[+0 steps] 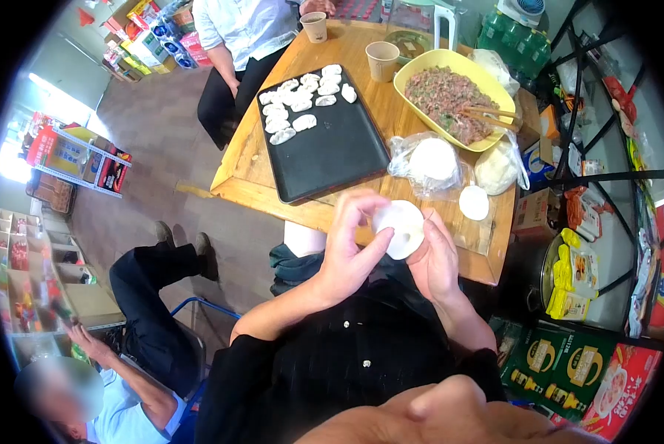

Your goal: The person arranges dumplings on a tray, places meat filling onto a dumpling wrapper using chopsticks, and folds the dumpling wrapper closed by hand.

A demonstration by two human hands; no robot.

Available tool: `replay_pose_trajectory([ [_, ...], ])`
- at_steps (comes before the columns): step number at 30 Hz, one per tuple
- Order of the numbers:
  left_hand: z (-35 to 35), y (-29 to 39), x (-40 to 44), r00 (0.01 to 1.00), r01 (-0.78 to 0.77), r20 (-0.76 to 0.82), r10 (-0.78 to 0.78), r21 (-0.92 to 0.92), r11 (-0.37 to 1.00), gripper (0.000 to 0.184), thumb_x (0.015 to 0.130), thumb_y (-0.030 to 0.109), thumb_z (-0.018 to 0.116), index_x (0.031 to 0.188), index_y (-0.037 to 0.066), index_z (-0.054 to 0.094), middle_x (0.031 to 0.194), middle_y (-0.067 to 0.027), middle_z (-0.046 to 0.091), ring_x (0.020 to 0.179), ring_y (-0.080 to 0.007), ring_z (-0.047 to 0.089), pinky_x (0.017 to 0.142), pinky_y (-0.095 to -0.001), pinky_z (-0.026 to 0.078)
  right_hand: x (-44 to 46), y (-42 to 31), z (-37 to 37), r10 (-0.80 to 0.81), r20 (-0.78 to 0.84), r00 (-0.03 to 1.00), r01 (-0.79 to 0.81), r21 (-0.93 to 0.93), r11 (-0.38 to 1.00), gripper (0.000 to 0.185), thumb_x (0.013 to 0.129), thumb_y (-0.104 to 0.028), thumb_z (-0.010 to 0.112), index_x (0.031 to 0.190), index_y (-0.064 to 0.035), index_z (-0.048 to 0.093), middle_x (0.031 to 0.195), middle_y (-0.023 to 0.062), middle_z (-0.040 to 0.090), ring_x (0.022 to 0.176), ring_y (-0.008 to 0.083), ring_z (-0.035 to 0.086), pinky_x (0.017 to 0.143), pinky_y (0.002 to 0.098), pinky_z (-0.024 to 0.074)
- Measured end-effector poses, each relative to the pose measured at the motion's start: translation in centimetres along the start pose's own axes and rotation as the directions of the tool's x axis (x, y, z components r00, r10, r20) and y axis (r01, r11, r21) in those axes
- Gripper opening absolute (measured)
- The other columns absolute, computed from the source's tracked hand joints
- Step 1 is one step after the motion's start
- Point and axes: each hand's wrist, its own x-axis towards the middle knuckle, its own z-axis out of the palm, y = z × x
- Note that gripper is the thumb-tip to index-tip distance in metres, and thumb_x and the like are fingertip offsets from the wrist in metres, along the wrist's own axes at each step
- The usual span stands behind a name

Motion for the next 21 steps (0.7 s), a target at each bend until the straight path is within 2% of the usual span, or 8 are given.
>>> replay_pose_trajectory([
  [2, -0.2, 0.3, 0.4, 0.990, -0.083, -0.109, 0.093, 0.095, 0.992, 0.048, 0.088, 0.006, 0.066, 0.132, 0.003, 0.046, 0.123, -0.0083, 0.053, 0.107, -0.0146, 0.051, 0.088, -0.0263, 0.041, -0.1, -0.2, 0.1, 0.044, 0.014, 0.999, -0.044, 0.012, 0.999, 0.024, 0.106, -0.023, 0.037, 0.116, -0.0027, 0.044, 0.118, 0.0129, 0.055, 0.114, 0.0212, 0.056, 0.102, 0.0376, 0.0439],
  [3, -0.5, -0.1, 0.4, 1.000, 0.004, -0.031, -0.005, -0.033, 0.999, 0.059, 0.090, 0.010, 0.066, 0.140, 0.003, 0.037, 0.130, -0.0110, 0.050, 0.117, -0.0182, 0.049, 0.096, -0.0302, 0.041, -0.2, -0.3, 0.7, 0.034, 0.030, 0.999, -0.035, 0.011, 0.999, 0.029, 0.106, -0.022, 0.037, 0.124, -0.0007, 0.042, 0.121, 0.0143, 0.055, 0.117, 0.0219, 0.055, 0.103, 0.0379, 0.0430],
  [4, -0.3, -0.6, 0.5, 0.990, 0.137, 0.017, -0.139, -0.312, 0.940, 0.052, 0.091, 0.012, 0.067, 0.136, 0.003, 0.042, 0.124, -0.0091, 0.054, 0.113, -0.0162, 0.052, 0.096, -0.0305, 0.043, -0.2, -0.1, 0.8, 0.044, 0.035, 0.998, -0.045, 0.014, 0.999, 0.029, 0.106, -0.022, 0.037, 0.124, -0.0007, 0.042, 0.121, 0.0143, 0.055, 0.117, 0.0219, 0.055, 0.103, 0.0379, 0.0430],
  [6, -1.0, -0.9, 0.6, 0.902, 0.431, 0.223, -0.369, -0.515, 0.741, 0.039, 0.092, 0.012, 0.067, 0.126, 0.003, 0.051, 0.117, -0.0073, 0.058, 0.108, -0.0142, 0.055, 0.096, -0.0295, 0.044, -0.2, 0.0, 0.9, -0.015, 0.093, 0.996, 0.018, -0.035, 0.999, 0.034, 0.106, -0.022, 0.036, 0.131, 0.0008, 0.038, 0.124, 0.0153, 0.054, 0.121, 0.0227, 0.054, 0.104, 0.0390, 0.0422],
  [13, -1.2, -1.0, 1.0, 0.986, 0.167, 0.073, -0.151, -0.502, 0.849, 0.014, 0.094, 0.013, 0.065, 0.104, 0.004, 0.060, 0.100, -0.0015, 0.062, 0.095, -0.0073, 0.057, 0.087, -0.0251, 0.046, -0.3, -0.2, 0.3, 0.085, 0.129, 0.988, -0.084, -0.011, 0.996, 0.038, 0.106, -0.023, 0.039, 0.129, 0.0056, 0.047, 0.120, 0.0149, 0.058, 0.113, 0.0216, 0.058, 0.102, 0.0378, 0.0441],
  [18, -2.3, -0.3, 1.8, 0.967, 0.252, 0.166, -0.193, -0.536, 0.806, 0.014, 0.095, 0.013, 0.064, 0.105, 0.004, 0.059, 0.097, -0.0005, 0.062, 0.093, -0.0065, 0.057, 0.085, -0.0236, 0.046, -0.3, -0.9, 0.3, 0.084, 0.109, 0.991, -0.056, -0.238, 0.970, 0.036, 0.105, -0.025, 0.043, 0.119, 0.0053, 0.056, 0.114, 0.0116, 0.061, 0.104, 0.0161, 0.060, 0.094, 0.0310, 0.0461],
  [20, -2.9, 0.4, 2.1, 0.959, 0.268, 0.216, -0.181, -0.502, 0.822, 0.015, 0.095, 0.013, 0.064, 0.105, 0.003, 0.059, 0.097, -0.0002, 0.062, 0.093, -0.0062, 0.057, 0.084, -0.0233, 0.047, -0.1, -0.8, -0.3, -0.031, 0.180, 0.983, 0.124, -0.534, 0.837, 0.035, 0.104, -0.026, 0.047, 0.118, 0.0044, 0.059, 0.117, 0.0105, 0.061, 0.105, 0.0174, 0.058, 0.094, 0.0314, 0.0436],
  [21, -3.1, 0.4, 2.2, 0.960, 0.263, 0.227, -0.165, -0.515, 0.816, 0.015, 0.095, 0.013, 0.063, 0.105, 0.003, 0.059, 0.097, 0.0000, 0.062, 0.092, -0.0060, 0.058, 0.083, -0.0227, 0.047, 0.3, -0.6, 0.1, -0.123, 0.244, 0.962, 0.241, -0.550, 0.799, 0.034, 0.103, -0.026, 0.049, 0.115, 0.0034, 0.061, 0.110, 0.0081, 0.062, 0.100, 0.0148, 0.057, 0.092, 0.0285, 0.0423],
])
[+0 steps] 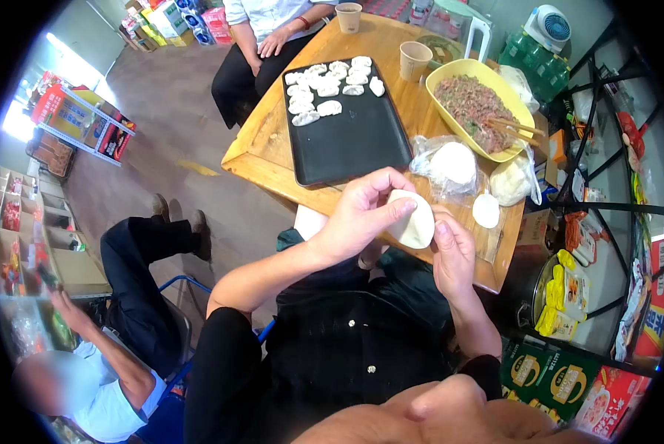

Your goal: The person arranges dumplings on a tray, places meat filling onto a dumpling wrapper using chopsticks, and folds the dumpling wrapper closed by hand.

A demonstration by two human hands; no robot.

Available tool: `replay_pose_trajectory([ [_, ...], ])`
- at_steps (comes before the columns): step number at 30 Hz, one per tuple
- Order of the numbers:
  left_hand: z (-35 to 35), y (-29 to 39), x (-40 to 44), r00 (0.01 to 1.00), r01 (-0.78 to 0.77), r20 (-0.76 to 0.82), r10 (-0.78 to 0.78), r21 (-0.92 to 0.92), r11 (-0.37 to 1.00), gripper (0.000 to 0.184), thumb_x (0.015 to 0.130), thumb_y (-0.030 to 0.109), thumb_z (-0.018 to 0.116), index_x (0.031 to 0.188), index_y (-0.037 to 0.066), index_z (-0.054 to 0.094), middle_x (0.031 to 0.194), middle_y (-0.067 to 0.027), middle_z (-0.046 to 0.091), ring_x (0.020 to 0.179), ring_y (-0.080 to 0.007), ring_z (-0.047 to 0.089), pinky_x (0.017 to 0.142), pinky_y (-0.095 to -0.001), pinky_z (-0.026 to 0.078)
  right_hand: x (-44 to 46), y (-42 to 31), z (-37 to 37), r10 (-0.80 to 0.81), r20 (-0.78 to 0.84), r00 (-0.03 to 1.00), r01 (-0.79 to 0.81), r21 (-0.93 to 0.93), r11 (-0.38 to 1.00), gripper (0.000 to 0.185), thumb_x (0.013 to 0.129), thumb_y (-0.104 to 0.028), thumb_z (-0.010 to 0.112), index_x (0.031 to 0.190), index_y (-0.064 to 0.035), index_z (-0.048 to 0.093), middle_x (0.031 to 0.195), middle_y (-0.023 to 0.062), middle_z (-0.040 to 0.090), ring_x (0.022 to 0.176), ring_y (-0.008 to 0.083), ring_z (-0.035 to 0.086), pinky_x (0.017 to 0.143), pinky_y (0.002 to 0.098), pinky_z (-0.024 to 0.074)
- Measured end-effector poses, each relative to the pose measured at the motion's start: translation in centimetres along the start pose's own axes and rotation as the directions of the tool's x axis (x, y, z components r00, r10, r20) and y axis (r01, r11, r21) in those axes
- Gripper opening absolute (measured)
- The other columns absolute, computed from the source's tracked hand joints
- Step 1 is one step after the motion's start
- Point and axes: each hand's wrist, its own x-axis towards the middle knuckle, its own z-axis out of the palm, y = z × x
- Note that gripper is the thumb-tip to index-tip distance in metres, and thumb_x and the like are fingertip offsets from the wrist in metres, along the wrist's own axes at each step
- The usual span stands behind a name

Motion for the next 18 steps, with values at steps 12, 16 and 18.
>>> replay_pose_trajectory([
  [12, -0.5, 0.7, -0.7, 1.000, 0.015, 0.025, -0.013, -0.070, 0.997, 0.015, 0.096, 0.016, 0.063, 0.105, 0.005, 0.059, 0.094, 0.0003, 0.064, 0.088, -0.0053, 0.060, 0.077, -0.0221, 0.049, 0.7, -0.9, 2.8, 0.121, -0.027, 0.992, -0.112, 0.237, 0.965, 0.028, 0.104, -0.027, 0.049, 0.105, -0.0013, 0.060, 0.087, -0.0022, 0.059, 0.077, 0.0030, 0.052, 0.069, 0.0189, 0.0418],
  [16, -0.2, 2.1, -0.7, 0.995, -0.095, 0.040, 0.094, 0.023, 0.995, 0.016, 0.096, 0.016, 0.063, 0.105, 0.004, 0.060, 0.095, 0.0003, 0.063, 0.089, -0.0056, 0.059, 0.078, -0.0223, 0.048, 1.2, -1.9, 2.7, 0.081, -0.006, 0.997, -0.076, 0.263, 0.962, 0.028, 0.103, -0.025, 0.048, 0.107, 0.0002, 0.060, 0.100, 0.0056, 0.063, 0.093, 0.0110, 0.060, 0.084, 0.0272, 0.0476],
  [18, 0.3, 3.0, -0.9, 0.994, -0.105, 0.040, 0.103, 0.053, 0.993, 0.016, 0.095, 0.016, 0.064, 0.104, 0.003, 0.060, 0.095, 0.0000, 0.063, 0.089, -0.0058, 0.059, 0.079, -0.0225, 0.048, 0.5, -2.5, 2.8, 0.059, -0.004, 0.998, -0.057, 0.233, 0.971, 0.028, 0.103, -0.025, 0.048, 0.107, 0.0003, 0.060, 0.100, 0.0058, 0.063, 0.093, 0.0109, 0.060, 0.084, 0.0271, 0.0477],
])
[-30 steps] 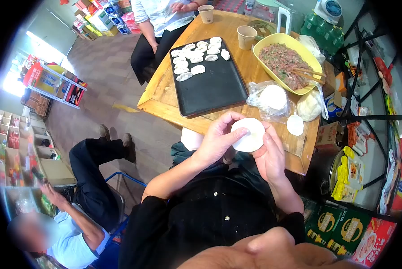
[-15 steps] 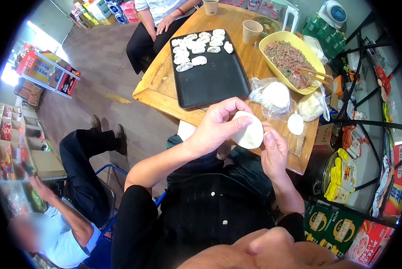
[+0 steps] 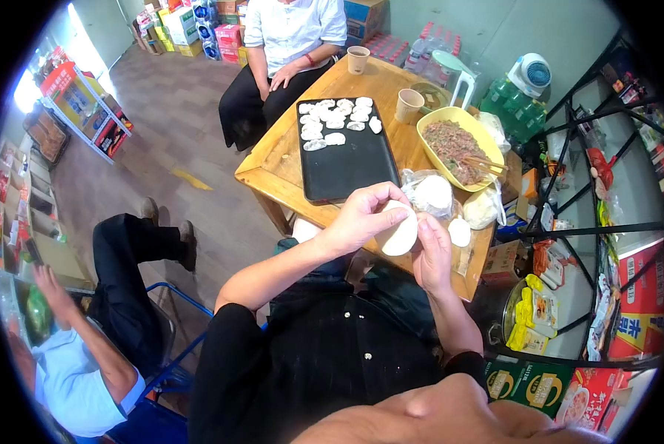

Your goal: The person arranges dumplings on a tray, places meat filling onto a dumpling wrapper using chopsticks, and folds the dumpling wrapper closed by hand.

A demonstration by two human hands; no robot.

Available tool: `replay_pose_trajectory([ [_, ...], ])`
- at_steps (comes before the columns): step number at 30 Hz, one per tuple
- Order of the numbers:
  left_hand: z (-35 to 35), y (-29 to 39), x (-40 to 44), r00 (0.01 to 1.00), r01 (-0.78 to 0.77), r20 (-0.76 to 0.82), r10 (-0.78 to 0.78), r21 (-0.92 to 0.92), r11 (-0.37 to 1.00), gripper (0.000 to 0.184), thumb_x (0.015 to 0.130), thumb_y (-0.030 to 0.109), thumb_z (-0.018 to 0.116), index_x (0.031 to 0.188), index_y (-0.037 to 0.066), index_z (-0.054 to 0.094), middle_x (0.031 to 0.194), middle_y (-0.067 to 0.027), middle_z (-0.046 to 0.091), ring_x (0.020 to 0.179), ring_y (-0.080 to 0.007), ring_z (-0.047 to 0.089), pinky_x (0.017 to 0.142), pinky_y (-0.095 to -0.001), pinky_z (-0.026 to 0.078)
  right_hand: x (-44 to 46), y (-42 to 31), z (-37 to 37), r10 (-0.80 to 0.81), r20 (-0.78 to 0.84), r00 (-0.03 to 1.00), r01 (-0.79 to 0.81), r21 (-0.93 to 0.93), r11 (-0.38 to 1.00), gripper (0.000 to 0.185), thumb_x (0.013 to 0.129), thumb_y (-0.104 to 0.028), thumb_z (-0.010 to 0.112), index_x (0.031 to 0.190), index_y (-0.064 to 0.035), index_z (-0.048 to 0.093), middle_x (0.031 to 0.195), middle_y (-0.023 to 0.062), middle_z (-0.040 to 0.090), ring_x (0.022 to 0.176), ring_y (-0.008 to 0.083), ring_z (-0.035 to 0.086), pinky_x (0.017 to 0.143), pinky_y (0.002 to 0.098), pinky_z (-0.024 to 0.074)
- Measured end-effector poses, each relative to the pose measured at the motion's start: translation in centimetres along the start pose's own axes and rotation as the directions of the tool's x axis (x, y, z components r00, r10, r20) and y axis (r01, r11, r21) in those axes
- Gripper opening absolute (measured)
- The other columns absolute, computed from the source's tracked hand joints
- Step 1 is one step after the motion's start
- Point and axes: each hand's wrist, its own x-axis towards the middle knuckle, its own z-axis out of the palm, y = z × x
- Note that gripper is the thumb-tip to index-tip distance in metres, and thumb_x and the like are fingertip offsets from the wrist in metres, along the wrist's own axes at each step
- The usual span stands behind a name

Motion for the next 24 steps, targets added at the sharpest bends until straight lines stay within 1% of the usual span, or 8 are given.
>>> replay_pose_trajectory([
  [3, 0.0, 0.6, 0.2, 0.999, -0.035, 0.000, 0.035, 0.019, 0.999, 0.016, 0.095, 0.016, 0.064, 0.103, 0.003, 0.061, 0.094, -0.0003, 0.063, 0.088, -0.0059, 0.059, 0.079, -0.0227, 0.048, 0.5, -1.0, 0.6, 0.011, 0.027, 1.000, -0.010, -0.016, 1.000, 0.028, 0.103, -0.024, 0.048, 0.106, 0.0003, 0.060, 0.099, 0.0051, 0.064, 0.092, 0.0106, 0.060, 0.084, 0.0269, 0.0476],
  [5, -0.1, 0.9, 0.5, 0.999, -0.045, -0.001, 0.045, 0.035, 0.998, 0.016, 0.095, 0.016, 0.064, 0.104, 0.003, 0.061, 0.094, -0.0004, 0.063, 0.088, -0.0059, 0.059, 0.079, -0.0226, 0.048, 1.1, -1.9, 2.0, -0.015, -0.047, 0.999, 0.012, -0.050, 0.999, 0.025, 0.103, -0.024, 0.051, 0.102, -0.0016, 0.061, 0.087, -0.0023, 0.059, 0.076, 0.0029, 0.051, 0.068, 0.0203, 0.0406],
  [9, -0.6, 0.6, 1.3, 0.999, -0.043, 0.020, 0.043, 0.016, 0.999, 0.016, 0.095, 0.016, 0.064, 0.104, 0.003, 0.061, 0.094, -0.0008, 0.064, 0.088, -0.0059, 0.059, 0.079, -0.0224, 0.047, 1.9, -2.0, 0.8, -0.011, -0.052, 0.999, 0.007, -0.076, 0.997, 0.028, 0.103, -0.025, 0.049, 0.102, -0.0009, 0.062, 0.087, -0.0015, 0.060, 0.077, 0.0037, 0.053, 0.069, 0.0208, 0.0424],
  [11, -1.0, 0.3, 1.9, 0.999, -0.037, 0.018, 0.036, 0.036, 0.999, 0.016, 0.095, 0.016, 0.064, 0.104, 0.002, 0.061, 0.094, -0.0009, 0.064, 0.088, -0.0059, 0.059, 0.079, -0.0224, 0.047, 2.5, -2.1, 0.3, -0.030, -0.016, 0.999, 0.027, -0.173, 0.985, 0.030, 0.104, -0.026, 0.047, 0.101, -0.0005, 0.062, 0.086, -0.0008, 0.060, 0.077, 0.0048, 0.054, 0.069, 0.0215, 0.0440],
  [13, -1.3, 0.2, 2.5, 0.999, -0.034, 0.021, 0.033, 0.055, 0.998, 0.016, 0.095, 0.016, 0.064, 0.104, 0.002, 0.061, 0.094, -0.0010, 0.064, 0.088, -0.0058, 0.059, 0.079, -0.0224, 0.047, 3.0, -2.9, 1.3, -0.036, -0.063, 0.997, 0.024, -0.171, 0.985, 0.031, 0.104, -0.027, 0.046, 0.100, -0.0003, 0.062, 0.086, -0.0007, 0.060, 0.076, 0.0053, 0.054, 0.069, 0.0218, 0.0440],
  [15, -1.7, 0.0, 3.1, 0.999, -0.017, 0.035, 0.015, 0.038, 0.999, 0.016, 0.095, 0.016, 0.064, 0.104, 0.003, 0.060, 0.094, -0.0010, 0.064, 0.088, -0.0057, 0.059, 0.079, -0.0224, 0.048, 3.5, -3.0, 1.0, -0.039, -0.012, 0.999, 0.037, -0.142, 0.989, 0.029, 0.103, -0.025, 0.047, 0.100, -0.0006, 0.062, 0.085, -0.0012, 0.059, 0.074, 0.0052, 0.053, 0.068, 0.0222, 0.0434],
  [19, -2.3, -0.7, 4.0, 0.999, -0.001, 0.043, 0.000, 0.020, 1.000, 0.015, 0.095, 0.015, 0.063, 0.104, 0.003, 0.060, 0.093, -0.0008, 0.064, 0.088, -0.0056, 0.059, 0.079, -0.0226, 0.048, 4.5, -2.0, 0.2, -0.030, -0.036, 0.999, 0.025, -0.143, 0.989, 0.026, 0.103, -0.022, 0.048, 0.098, -0.0008, 0.062, 0.085, -0.0011, 0.059, 0.075, 0.0054, 0.054, 0.069, 0.0230, 0.0446],
  [24, -3.1, -1.9, 4.7, 0.999, 0.024, 0.039, -0.023, -0.030, 0.999, 0.016, 0.096, 0.016, 0.063, 0.104, 0.002, 0.060, 0.095, -0.0009, 0.063, 0.089, -0.0064, 0.059, 0.079, -0.0229, 0.048, 5.3, -1.6, -0.3, -0.004, -0.067, 0.998, -0.014, -0.261, 0.965, 0.021, 0.102, -0.016, 0.051, 0.092, -0.0017, 0.063, 0.081, -0.0014, 0.059, 0.073, 0.0055, 0.054, 0.069, 0.0221, 0.0442],
])
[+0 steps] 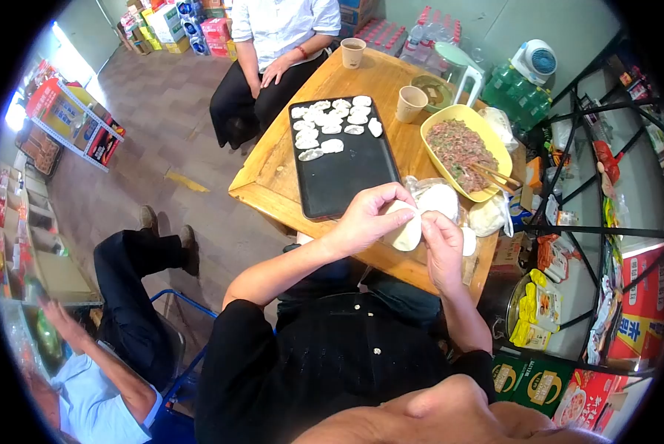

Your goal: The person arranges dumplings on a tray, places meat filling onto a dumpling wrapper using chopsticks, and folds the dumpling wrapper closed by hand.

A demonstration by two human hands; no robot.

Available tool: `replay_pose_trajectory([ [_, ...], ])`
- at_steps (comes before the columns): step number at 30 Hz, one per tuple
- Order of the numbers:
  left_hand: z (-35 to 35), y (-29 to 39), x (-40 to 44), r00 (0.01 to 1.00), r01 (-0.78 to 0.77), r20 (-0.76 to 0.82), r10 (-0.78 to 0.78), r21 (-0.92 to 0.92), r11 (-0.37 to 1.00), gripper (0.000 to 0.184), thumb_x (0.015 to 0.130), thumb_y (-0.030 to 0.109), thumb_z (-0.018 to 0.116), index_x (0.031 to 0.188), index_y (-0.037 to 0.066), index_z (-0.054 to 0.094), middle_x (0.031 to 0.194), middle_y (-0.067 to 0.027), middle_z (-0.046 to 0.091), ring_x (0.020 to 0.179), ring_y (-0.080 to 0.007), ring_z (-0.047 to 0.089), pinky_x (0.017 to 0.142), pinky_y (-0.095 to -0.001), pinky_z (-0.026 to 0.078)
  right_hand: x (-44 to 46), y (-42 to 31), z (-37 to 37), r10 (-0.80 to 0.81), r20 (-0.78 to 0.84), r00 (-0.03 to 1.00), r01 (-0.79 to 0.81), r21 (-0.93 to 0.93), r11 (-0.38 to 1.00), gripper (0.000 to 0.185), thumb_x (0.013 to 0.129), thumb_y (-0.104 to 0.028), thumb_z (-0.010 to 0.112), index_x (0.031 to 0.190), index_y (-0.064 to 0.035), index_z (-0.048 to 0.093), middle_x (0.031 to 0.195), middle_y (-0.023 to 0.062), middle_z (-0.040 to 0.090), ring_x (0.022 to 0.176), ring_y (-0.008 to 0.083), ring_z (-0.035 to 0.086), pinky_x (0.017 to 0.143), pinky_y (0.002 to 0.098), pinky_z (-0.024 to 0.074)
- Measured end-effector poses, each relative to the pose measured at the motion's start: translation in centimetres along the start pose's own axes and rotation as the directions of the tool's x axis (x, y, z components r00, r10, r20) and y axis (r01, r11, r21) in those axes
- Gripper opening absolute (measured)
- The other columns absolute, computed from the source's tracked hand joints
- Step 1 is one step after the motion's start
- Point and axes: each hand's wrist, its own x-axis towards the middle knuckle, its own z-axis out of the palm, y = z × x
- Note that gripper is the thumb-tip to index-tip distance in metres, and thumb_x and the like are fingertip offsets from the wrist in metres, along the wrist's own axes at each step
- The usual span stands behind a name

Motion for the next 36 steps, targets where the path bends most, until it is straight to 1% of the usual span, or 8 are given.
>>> replay_pose_trajectory([
  [5, -0.7, -1.4, 0.5, 0.999, 0.044, -0.021, -0.045, -0.025, 0.999, 0.018, 0.094, 0.013, 0.065, 0.107, 0.002, 0.059, 0.096, -0.0014, 0.061, 0.089, -0.0087, 0.058, 0.080, -0.0240, 0.048, 0.8, 0.7, 0.0, 0.080, -0.004, 0.997, -0.080, 0.017, 0.997, 0.019, 0.101, -0.013, 0.050, 0.090, -0.0024, 0.062, 0.080, -0.0012, 0.060, 0.072, 0.0055, 0.055, 0.068, 0.0216, 0.0439],
  [8, 0.0, -0.6, 0.6, 0.911, -0.223, -0.171, 0.375, 0.560, 0.798, 0.017, 0.088, 0.008, 0.067, 0.102, 0.003, 0.058, 0.094, -0.0030, 0.055, 0.086, -0.0144, 0.056, 0.080, -0.0250, 0.047, 1.2, 1.5, -0.2, 0.116, -0.034, 0.993, -0.110, 0.155, 0.982, 0.018, 0.102, -0.012, 0.048, 0.093, -0.0025, 0.061, 0.079, -0.0008, 0.060, 0.071, 0.0056, 0.054, 0.066, 0.0222, 0.0431],
  [11, -0.9, -0.2, -0.3, 0.953, -0.164, -0.094, 0.287, 0.637, 0.753, 0.014, 0.090, 0.008, 0.064, 0.100, 0.003, 0.056, 0.091, -0.0026, 0.056, 0.085, -0.0122, 0.055, 0.079, -0.0251, 0.046, 1.6, 2.3, -0.6, 0.109, -0.029, 0.994, -0.103, 0.168, 0.980, 0.018, 0.102, -0.011, 0.048, 0.093, -0.0020, 0.062, 0.080, -0.0007, 0.060, 0.072, 0.0054, 0.054, 0.067, 0.0219, 0.0435],
  [15, -1.1, -2.3, -0.8, 0.987, 0.158, -0.009, -0.158, -0.051, 0.986, 0.018, 0.096, 0.016, 0.062, 0.087, 0.004, 0.053, 0.083, -0.0003, 0.056, 0.079, -0.0071, 0.053, 0.069, -0.0250, 0.045, 1.3, 3.2, -0.2, 0.076, -0.003, 0.997, -0.076, 0.003, 0.997, 0.016, 0.101, -0.009, 0.050, 0.094, -0.0011, 0.062, 0.081, -0.0011, 0.060, 0.072, 0.0049, 0.054, 0.067, 0.0213, 0.0442],
  [21, -2.9, -5.3, -0.7, 0.995, 0.068, 0.057, -0.079, 0.174, 0.982, 0.020, 0.097, 0.023, 0.063, 0.087, 0.008, 0.056, 0.081, 0.0020, 0.057, 0.079, -0.0052, 0.053, 0.069, -0.0223, 0.044, 1.3, 4.5, -0.3, 0.103, 0.053, 0.993, -0.094, -0.147, 0.985, 0.018, 0.100, -0.009, 0.050, 0.093, -0.0023, 0.064, 0.079, -0.0019, 0.060, 0.070, 0.0048, 0.054, 0.064, 0.0199, 0.0441],
  [23, -2.7, -3.6, -1.0, 0.965, 0.247, 0.072, -0.251, 0.059, 0.967, 0.019, 0.099, 0.024, 0.061, 0.090, 0.007, 0.058, 0.083, 0.0020, 0.058, 0.079, -0.0053, 0.055, 0.070, -0.0221, 0.045, 1.6, 4.9, -0.1, 0.076, 0.054, 0.996, -0.071, -0.086, 0.994, 0.018, 0.100, -0.009, 0.050, 0.091, -0.0026, 0.064, 0.079, -0.0014, 0.061, 0.070, 0.0051, 0.054, 0.065, 0.0205, 0.0447],
  [33, -3.4, -5.3, -3.1, 0.997, 0.074, -0.013, -0.074, 0.011, 0.997, 0.014, 0.098, 0.018, 0.058, 0.096, 0.004, 0.061, 0.091, 0.0007, 0.062, 0.085, -0.0073, 0.055, 0.078, -0.0248, 0.046, 1.2, 6.2, -0.4, 0.151, 0.083, 0.985, -0.164, 0.183, 0.969, 0.017, 0.100, -0.013, 0.050, 0.091, -0.0044, 0.061, 0.080, 0.0000, 0.061, 0.073, 0.0080, 0.057, 0.068, 0.0242, 0.0472],
  [36, -3.3, -6.9, -3.8, 0.993, 0.055, -0.108, -0.044, 0.098, 0.994, 0.013, 0.096, 0.016, 0.060, 0.095, 0.003, 0.062, 0.095, -0.0002, 0.056, 0.093, -0.0089, 0.052, 0.082, -0.0267, 0.043, 0.5, 6.6, -0.8, 0.273, 0.031, 0.962, -0.269, 0.301, 0.915, 0.016, 0.100, -0.011, 0.049, 0.105, 0.0000, 0.060, 0.103, 0.0072, 0.061, 0.098, 0.0165, 0.061, 0.091, 0.0341, 0.0501],
])
